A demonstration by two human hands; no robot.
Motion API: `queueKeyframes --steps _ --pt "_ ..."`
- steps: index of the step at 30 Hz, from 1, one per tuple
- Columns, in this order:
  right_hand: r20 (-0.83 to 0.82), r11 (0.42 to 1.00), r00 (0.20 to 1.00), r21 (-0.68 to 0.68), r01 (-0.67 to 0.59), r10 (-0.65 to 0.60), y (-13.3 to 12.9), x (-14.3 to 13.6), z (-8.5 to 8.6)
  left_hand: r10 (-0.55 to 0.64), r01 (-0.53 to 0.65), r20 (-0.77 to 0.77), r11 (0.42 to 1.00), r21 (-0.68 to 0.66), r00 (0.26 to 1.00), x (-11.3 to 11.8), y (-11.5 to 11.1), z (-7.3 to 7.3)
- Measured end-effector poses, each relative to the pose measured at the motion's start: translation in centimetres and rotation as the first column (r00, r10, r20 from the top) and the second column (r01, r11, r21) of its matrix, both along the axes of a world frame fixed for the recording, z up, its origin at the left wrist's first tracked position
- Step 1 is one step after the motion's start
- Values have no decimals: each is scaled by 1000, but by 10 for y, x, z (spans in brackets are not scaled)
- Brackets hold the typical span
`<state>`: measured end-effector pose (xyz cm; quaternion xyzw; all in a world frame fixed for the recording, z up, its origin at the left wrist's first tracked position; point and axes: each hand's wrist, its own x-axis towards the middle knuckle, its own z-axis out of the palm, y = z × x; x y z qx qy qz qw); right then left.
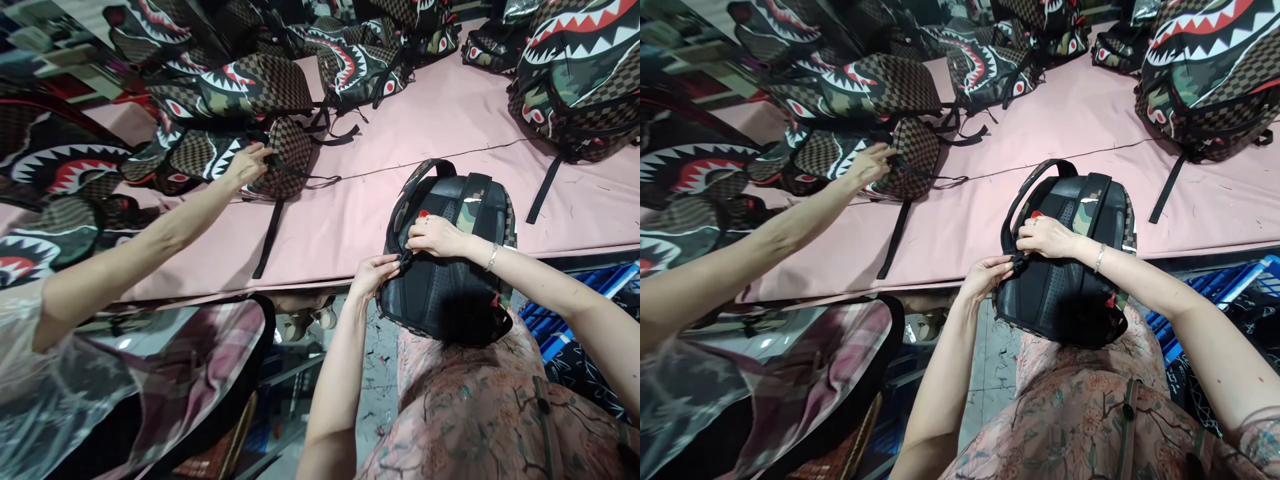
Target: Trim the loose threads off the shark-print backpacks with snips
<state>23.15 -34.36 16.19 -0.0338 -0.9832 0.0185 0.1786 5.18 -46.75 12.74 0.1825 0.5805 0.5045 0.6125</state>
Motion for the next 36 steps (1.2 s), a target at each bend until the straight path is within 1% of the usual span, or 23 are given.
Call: queueKeyframes --steps 3,5,9,11,14,18,23,33,36 --pt "1 998 1000 -56 7 -7 0 2 -2 -2 3 -6 1000 7 1000 0 -1 -1" --pt "-25 990 999 -141 29 -33 -2 5 -4 5 -5 -13 1000 18 1000 2 -2 -2" --pt "-84 928 977 -337 156 -195 -8 12 -9 23 -17 -84 997 71 996 10 -7 -2" --pt "-69 908 970 -373 191 -233 -11 15 -8 25 -10 -153 995 100 988 14 -8 -2" --pt "-27 914 975 -354 197 -221 -14 16 -5 15 7 -215 995 102 977 18 -8 -1" --pt "17 927 975 -306 216 -222 -14 13 -2 -14 35 -231 995 89 973 18 -7 1" --pt "66 945 980 -263 196 -186 -13 11 -3 -32 55 -245 995 87 969 18 -8 3" --pt "69 941 985 -290 172 -159 -8 7 -2 -55 77 -246 994 81 968 17 -6 2" --pt "20 917 985 -363 166 -171 -9 8 -7 -35 53 -210 995 80 977 15 -6 0"
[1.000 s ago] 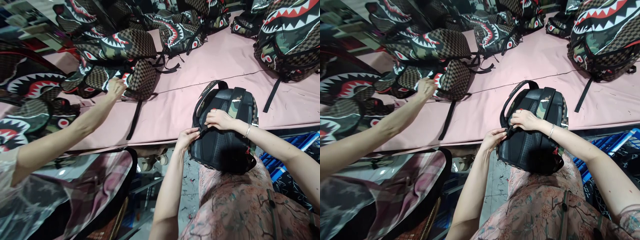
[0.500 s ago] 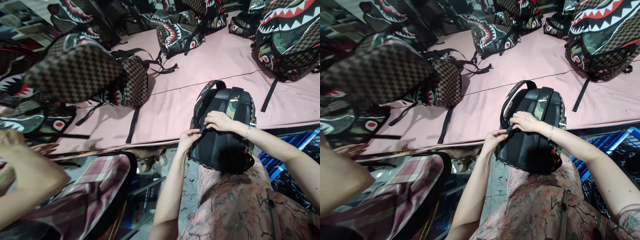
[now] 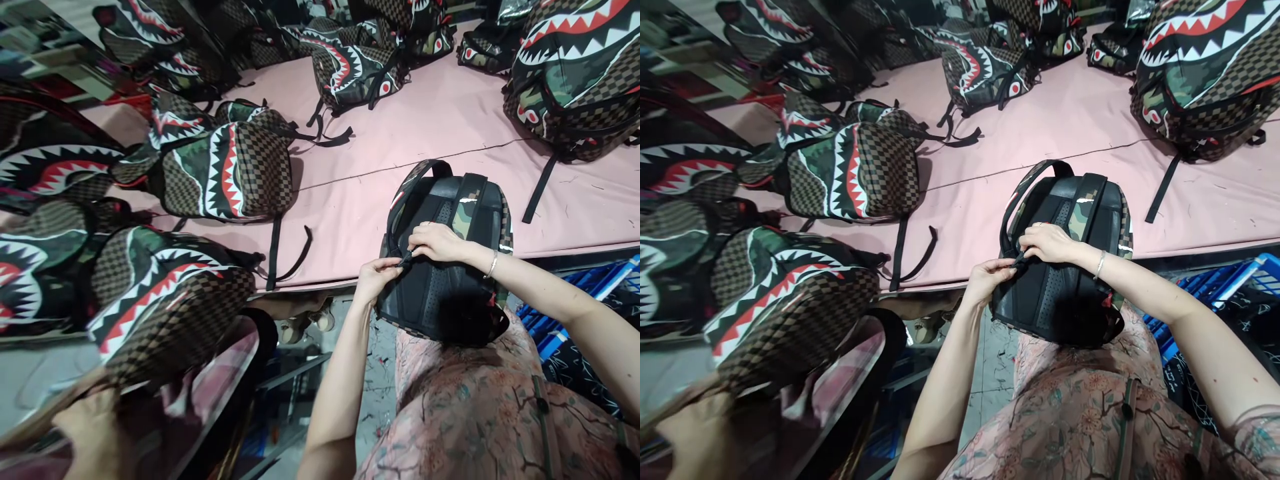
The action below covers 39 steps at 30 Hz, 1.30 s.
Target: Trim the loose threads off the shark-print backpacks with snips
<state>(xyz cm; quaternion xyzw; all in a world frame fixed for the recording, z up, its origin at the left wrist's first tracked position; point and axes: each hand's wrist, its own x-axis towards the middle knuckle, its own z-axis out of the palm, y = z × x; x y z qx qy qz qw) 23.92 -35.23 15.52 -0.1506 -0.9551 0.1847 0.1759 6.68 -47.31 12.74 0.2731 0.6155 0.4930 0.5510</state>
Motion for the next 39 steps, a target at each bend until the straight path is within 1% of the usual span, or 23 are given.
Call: queueKeyframes --steps 2,4,6,8,12,14,15,16,18,20,21,22,23,25,27,29,31,33,36,37,38,39 --pt "-79 992 995 -111 55 -64 -4 1 -4 36 -35 57 999 -8 998 -2 1 -2" --pt "-162 962 976 -253 102 -146 -11 1 -9 69 -67 127 998 -18 989 -5 1 -4" --pt "-230 925 951 -362 113 -207 -21 -4 -15 83 -81 180 996 -24 980 -7 2 -6" --pt "-257 905 938 -410 114 -234 -31 -12 -21 74 -71 205 997 -19 976 -10 2 -6" --pt "-236 898 940 -420 131 -247 -45 -33 -34 35 -33 204 999 -16 978 -12 2 -7" --pt "-269 874 915 -462 152 -301 -46 -39 -40 47 -43 224 999 -21 974 -12 3 -7" --pt "-286 845 890 -505 175 -356 -46 -40 -42 61 -57 243 998 -25 968 -12 3 -7" --pt "-290 801 861 -566 197 -417 -46 -39 -43 78 -72 263 997 -31 962 -12 3 -7" --pt "-234 670 829 -712 210 -509 -44 -34 -45 110 -101 285 994 -44 952 -13 4 -7" --pt "-139 528 838 -827 195 -527 -43 -24 -47 130 -120 290 991 -53 948 -14 5 -8" --pt "-101 479 846 -856 193 -523 -44 -19 -47 134 -123 292 991 -54 947 -15 5 -8" --pt "-74 460 852 -864 205 -518 -45 -13 -47 133 -123 294 991 -52 946 -16 5 -8" --pt "-51 469 853 -851 235 -520 -46 -9 -47 130 -120 297 991 -50 946 -17 4 -9" --pt "-17 518 841 -794 317 -541 -50 -3 -47 118 -110 302 993 -43 946 -18 3 -9" --pt "-25 545 817 -757 361 -575 -52 -4 -47 101 -95 304 995 -32 947 -18 2 -9" --pt "-57 549 817 -767 332 -574 -53 -12 -47 85 -83 297 996 -19 951 -18 1 -9" --pt "-85 550 843 -792 267 -532 -51 -24 -46 80 -81 285 997 -7 955 -17 -1 -8" --pt "-78 532 865 -814 232 -496 -50 -36 -44 83 -88 275 996 3 958 -17 -2 -7" --pt "-30 489 862 -833 258 -506 -51 -44 -40 99 -106 268 994 10 958 -16 -4 -8" --pt "-6 487 860 -826 283 -510 -53 -44 -39 108 -114 268 993 8 957 -15 -4 -8" --pt "11 497 853 -808 315 -522 -56 -42 -37 118 -124 268 992 4 956 -15 -4 -8" --pt "17 522 840 -777 352 -542 -58 -39 -36 130 -135 269 991 -2 954 -15 -4 -8"
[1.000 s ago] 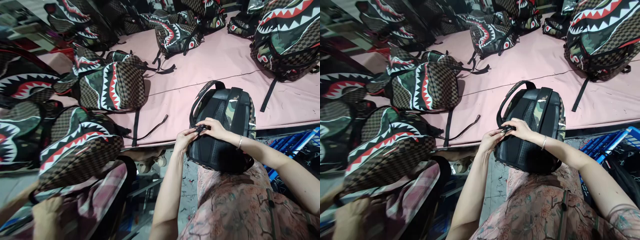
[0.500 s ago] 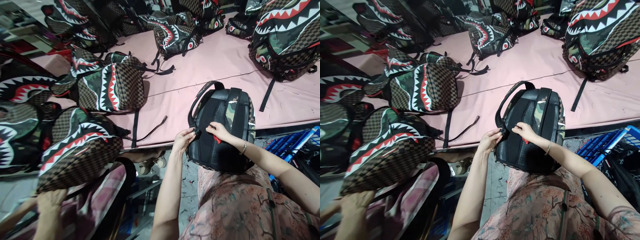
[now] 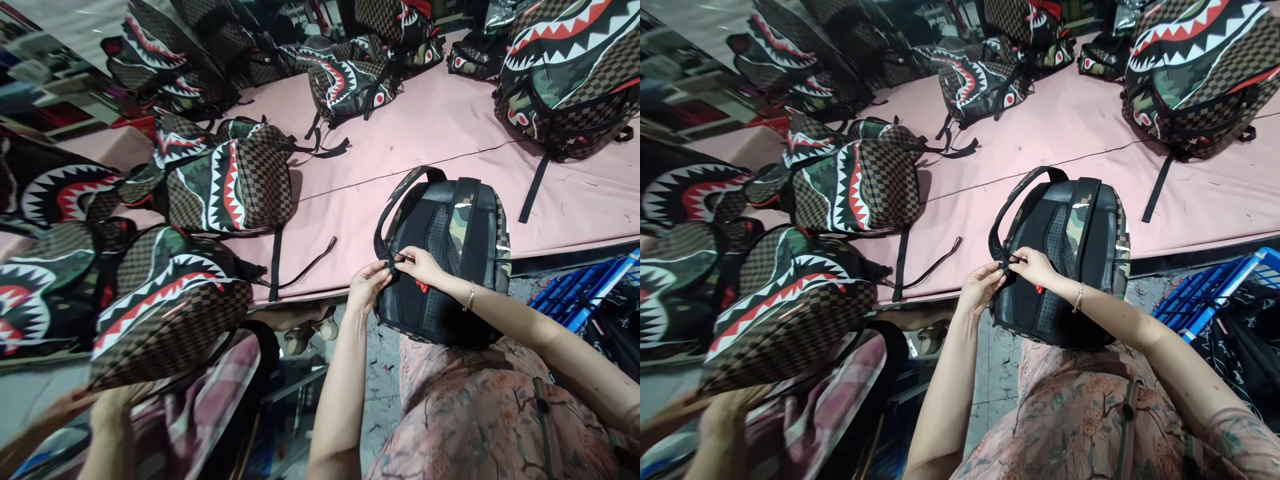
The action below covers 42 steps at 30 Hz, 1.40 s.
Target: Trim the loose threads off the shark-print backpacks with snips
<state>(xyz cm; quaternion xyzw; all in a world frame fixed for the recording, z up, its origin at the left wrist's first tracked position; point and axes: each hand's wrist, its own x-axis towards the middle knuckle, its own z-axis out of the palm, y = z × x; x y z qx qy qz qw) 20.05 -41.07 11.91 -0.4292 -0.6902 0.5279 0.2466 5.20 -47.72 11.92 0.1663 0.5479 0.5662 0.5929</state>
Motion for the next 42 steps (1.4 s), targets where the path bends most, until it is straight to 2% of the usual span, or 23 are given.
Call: queueKeyframes --steps 3,6,8,10,12,16,18,20,22,23,25,27,29,30,33,36,39,42 --pt "84 966 994 255 48 -72 -8 14 2 27 -27 6 999 -22 1000 0 2 0" --pt "160 842 985 539 -32 -65 -10 27 1 36 -35 15 998 -44 999 -1 5 0" --pt "231 749 972 652 -120 -46 -7 32 1 30 -29 20 998 -58 999 -2 6 1" --pt "295 679 955 708 -193 -36 -3 35 1 23 -22 22 998 -66 999 -2 7 2" --pt "333 637 942 733 -240 -29 1 36 2 19 -17 23 997 -69 1000 -2 7 2" --pt "354 606 935 741 -289 12 6 39 5 12 -11 22 998 -69 1000 -2 7 1" --pt "347 611 938 737 -288 23 6 41 6 9 -7 22 998 -64 1000 -3 7 1" --pt "309 640 951 725 -253 27 5 41 6 1 0 22 999 -54 1000 -3 7 2" --pt "217 724 976 669 -166 23 3 38 6 -9 10 24 999 -39 1000 -1 6 4" --pt "152 788 988 607 -102 11 3 35 4 -18 19 24 999 -27 1000 0 5 5" --pt "36 917 999 399 11 -28 3 24 0 -34 34 -4 999 2 999 3 3 7" --pt "-14 990 1000 140 -1 3 4 11 -7 -20 23 -72 999 35 997 6 1 9" --pt "-61 996 995 -49 -78 75 4 -1 -15 18 -11 -134 998 58 991 7 -1 10" --pt "-97 990 991 -103 -98 88 4 -7 -18 35 -24 -166 998 66 985 7 -1 11" --pt "-195 987 981 -154 -37 6 -2 -19 -25 42 -15 -336 997 82 941 4 -3 14" --pt "-234 987 970 -161 25 -62 -9 -28 -26 79 -9 -584 993 121 808 1 -6 20" --pt "-255 985 961 -158 67 -107 -15 -35 -26 143 -35 -798 988 151 586 1 -10 27" --pt "-254 983 957 -156 99 -137 -19 -42 -23 77 5 -923 996 86 378 4 -13 30"
